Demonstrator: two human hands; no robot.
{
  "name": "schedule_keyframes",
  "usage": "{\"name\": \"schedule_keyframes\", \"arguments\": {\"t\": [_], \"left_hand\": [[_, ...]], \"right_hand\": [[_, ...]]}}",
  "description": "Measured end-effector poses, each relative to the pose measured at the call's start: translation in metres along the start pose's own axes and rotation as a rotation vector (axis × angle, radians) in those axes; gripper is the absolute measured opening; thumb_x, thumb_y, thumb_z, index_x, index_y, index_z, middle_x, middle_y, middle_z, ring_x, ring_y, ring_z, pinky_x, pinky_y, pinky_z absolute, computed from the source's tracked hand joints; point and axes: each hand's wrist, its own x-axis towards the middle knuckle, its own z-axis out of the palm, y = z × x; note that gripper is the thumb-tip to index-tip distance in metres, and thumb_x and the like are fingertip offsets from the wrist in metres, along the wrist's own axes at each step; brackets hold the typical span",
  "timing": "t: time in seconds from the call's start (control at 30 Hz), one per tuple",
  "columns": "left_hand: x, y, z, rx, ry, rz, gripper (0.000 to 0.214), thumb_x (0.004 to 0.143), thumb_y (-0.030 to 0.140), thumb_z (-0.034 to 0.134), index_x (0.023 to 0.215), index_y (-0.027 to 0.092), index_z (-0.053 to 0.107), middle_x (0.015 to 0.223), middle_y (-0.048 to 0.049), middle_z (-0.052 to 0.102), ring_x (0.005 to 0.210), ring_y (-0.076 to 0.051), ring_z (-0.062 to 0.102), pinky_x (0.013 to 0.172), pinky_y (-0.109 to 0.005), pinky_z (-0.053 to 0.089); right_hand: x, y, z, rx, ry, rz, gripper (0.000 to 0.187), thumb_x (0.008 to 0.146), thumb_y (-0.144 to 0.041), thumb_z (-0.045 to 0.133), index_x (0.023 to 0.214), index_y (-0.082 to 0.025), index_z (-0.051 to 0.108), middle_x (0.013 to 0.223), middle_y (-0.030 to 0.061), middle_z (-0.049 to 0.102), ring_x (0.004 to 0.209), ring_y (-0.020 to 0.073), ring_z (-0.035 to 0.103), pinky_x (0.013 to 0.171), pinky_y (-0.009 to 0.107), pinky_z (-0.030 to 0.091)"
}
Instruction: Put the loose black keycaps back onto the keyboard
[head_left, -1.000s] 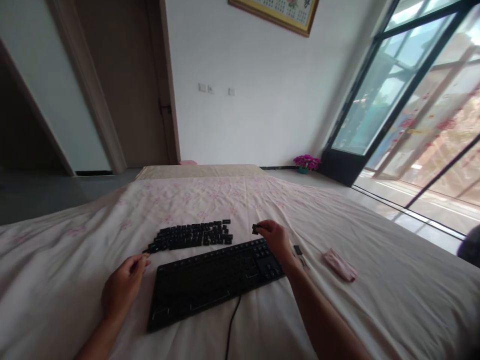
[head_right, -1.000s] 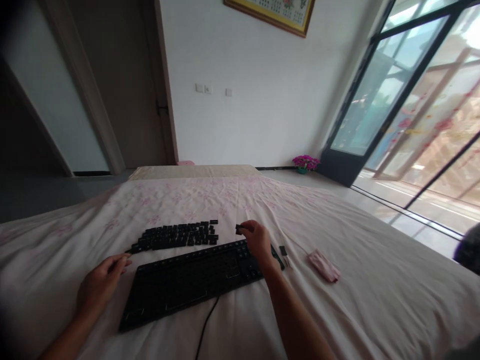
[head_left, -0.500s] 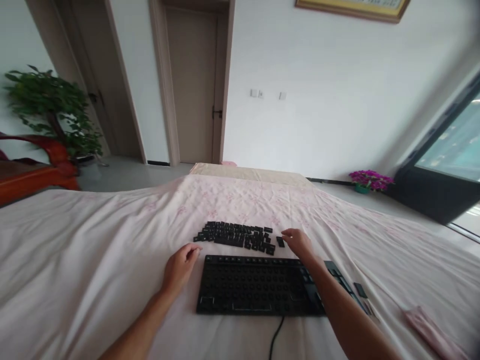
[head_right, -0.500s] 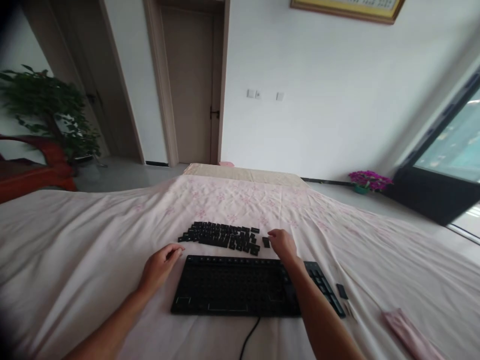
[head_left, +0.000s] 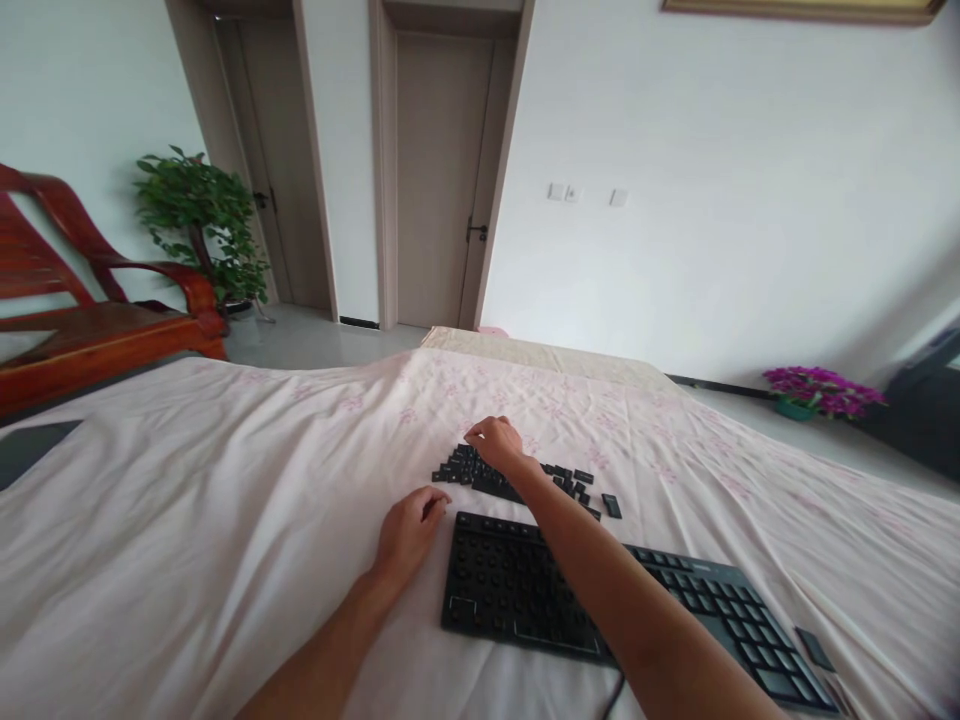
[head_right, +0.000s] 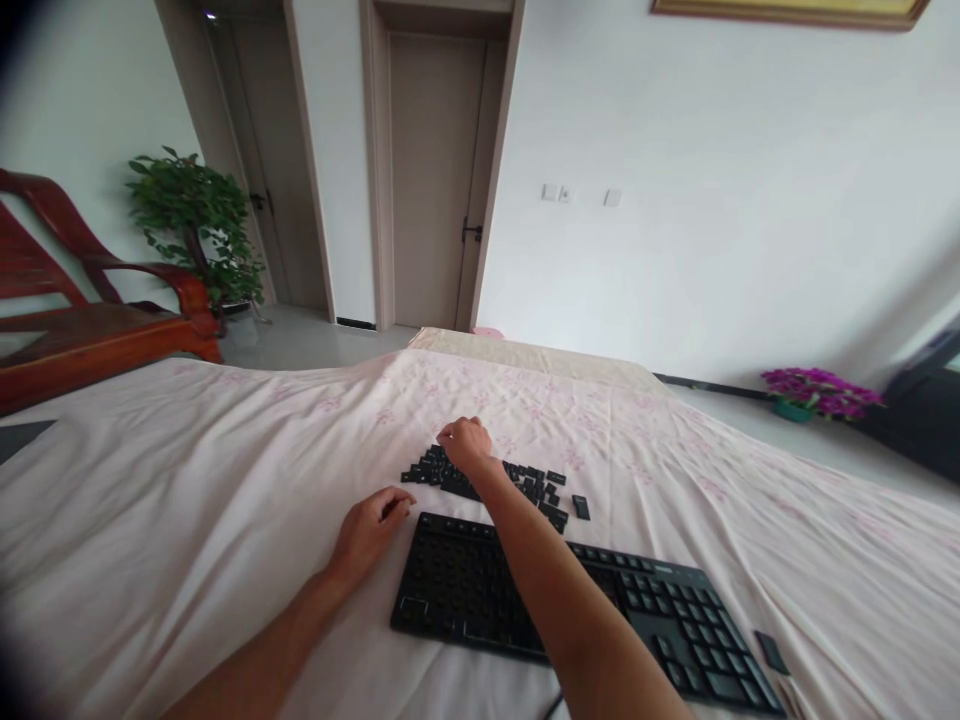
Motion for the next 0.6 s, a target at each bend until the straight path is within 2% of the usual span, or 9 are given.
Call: {"name": "schedule_keyframes", "arguments": {"t": [0.17,0.4,0.5,0.6], "left_hand": [[0.003,-0.003,0.0,-0.047,0.02,-0.005,0.023,0.083,0.029,0.05,0.089,0.021,0.07,0.089,-0.0046,0.072,0.082,-0.018,0.063,0.073,-0.025,0.042],[0.006,-0.007,0.001,-0.086,0.038,-0.015,0.024,0.083,0.031,0.051,0.09,0.021,0.071,0.085,-0.0044,0.072,0.08,-0.019,0.063,0.073,-0.026,0.043],[0.008,-0.007,0.001,-0.25,0.073,-0.071,0.025,0.082,0.036,0.054,0.091,0.018,0.069,0.082,-0.0058,0.072,0.078,-0.019,0.065,0.072,-0.027,0.045],[0.013,-0.005,-0.002,-0.586,0.11,-0.157,0.032,0.079,0.04,0.061,0.096,0.014,0.066,0.086,-0.0084,0.072,0.077,-0.018,0.066,0.066,-0.025,0.048]], "right_hand": [[0.019,-0.008,0.012,-0.039,-0.041,0.051,0.017,0.074,-0.026,0.062,0.082,-0.023,0.077,0.093,0.0093,0.07,0.103,0.0264,0.051,0.084,0.033,0.039],[0.025,-0.008,0.016,0.018,-0.052,0.086,0.01,0.067,-0.024,0.068,0.074,-0.02,0.075,0.086,0.0111,0.07,0.103,0.0294,0.05,0.089,0.039,0.036],[0.022,-0.01,0.009,0.1,-0.038,0.07,0.015,0.072,-0.027,0.064,0.08,-0.02,0.075,0.085,0.01,0.07,0.102,0.0269,0.052,0.087,0.037,0.038],[0.01,-0.015,-0.001,0.215,-0.086,0.029,0.021,0.077,-0.034,0.06,0.085,-0.021,0.074,0.077,0.0045,0.07,0.083,0.0186,0.058,0.074,0.028,0.042]]}}
